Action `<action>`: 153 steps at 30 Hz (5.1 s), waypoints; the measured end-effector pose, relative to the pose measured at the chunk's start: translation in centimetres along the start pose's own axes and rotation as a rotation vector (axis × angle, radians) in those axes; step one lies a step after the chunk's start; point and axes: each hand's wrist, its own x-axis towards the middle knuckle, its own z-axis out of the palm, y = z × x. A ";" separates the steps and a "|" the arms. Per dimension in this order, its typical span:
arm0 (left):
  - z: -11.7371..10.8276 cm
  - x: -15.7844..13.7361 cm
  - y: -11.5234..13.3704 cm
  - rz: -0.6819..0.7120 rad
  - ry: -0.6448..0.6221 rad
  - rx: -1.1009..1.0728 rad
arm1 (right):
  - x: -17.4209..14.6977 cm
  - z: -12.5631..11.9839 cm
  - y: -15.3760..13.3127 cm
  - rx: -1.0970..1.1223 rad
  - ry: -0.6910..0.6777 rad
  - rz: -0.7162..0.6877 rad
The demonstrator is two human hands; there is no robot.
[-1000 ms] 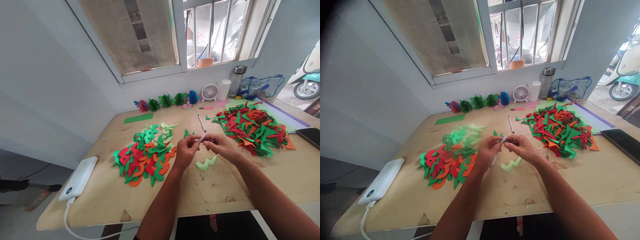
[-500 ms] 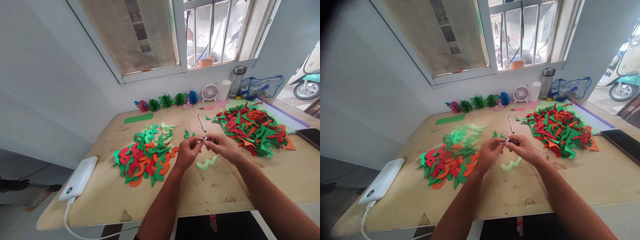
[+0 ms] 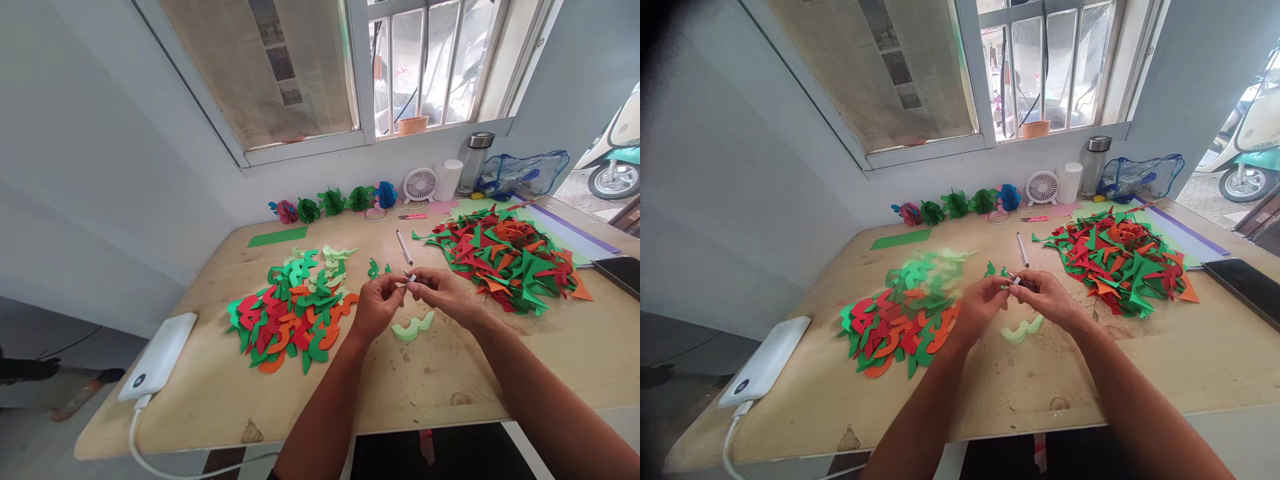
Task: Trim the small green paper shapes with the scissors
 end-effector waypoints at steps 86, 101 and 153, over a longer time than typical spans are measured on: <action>0.0 0.0 -0.1 0.000 0.031 -0.013 | 0.1 0.3 0.0 -0.104 0.084 -0.101; -0.2 0.3 0.1 0.012 0.120 -0.024 | 0.1 0.2 -0.1 -0.058 0.027 -0.020; -0.2 0.2 -0.2 0.000 0.078 -0.065 | 0.2 0.4 0.8 -0.237 0.059 -0.145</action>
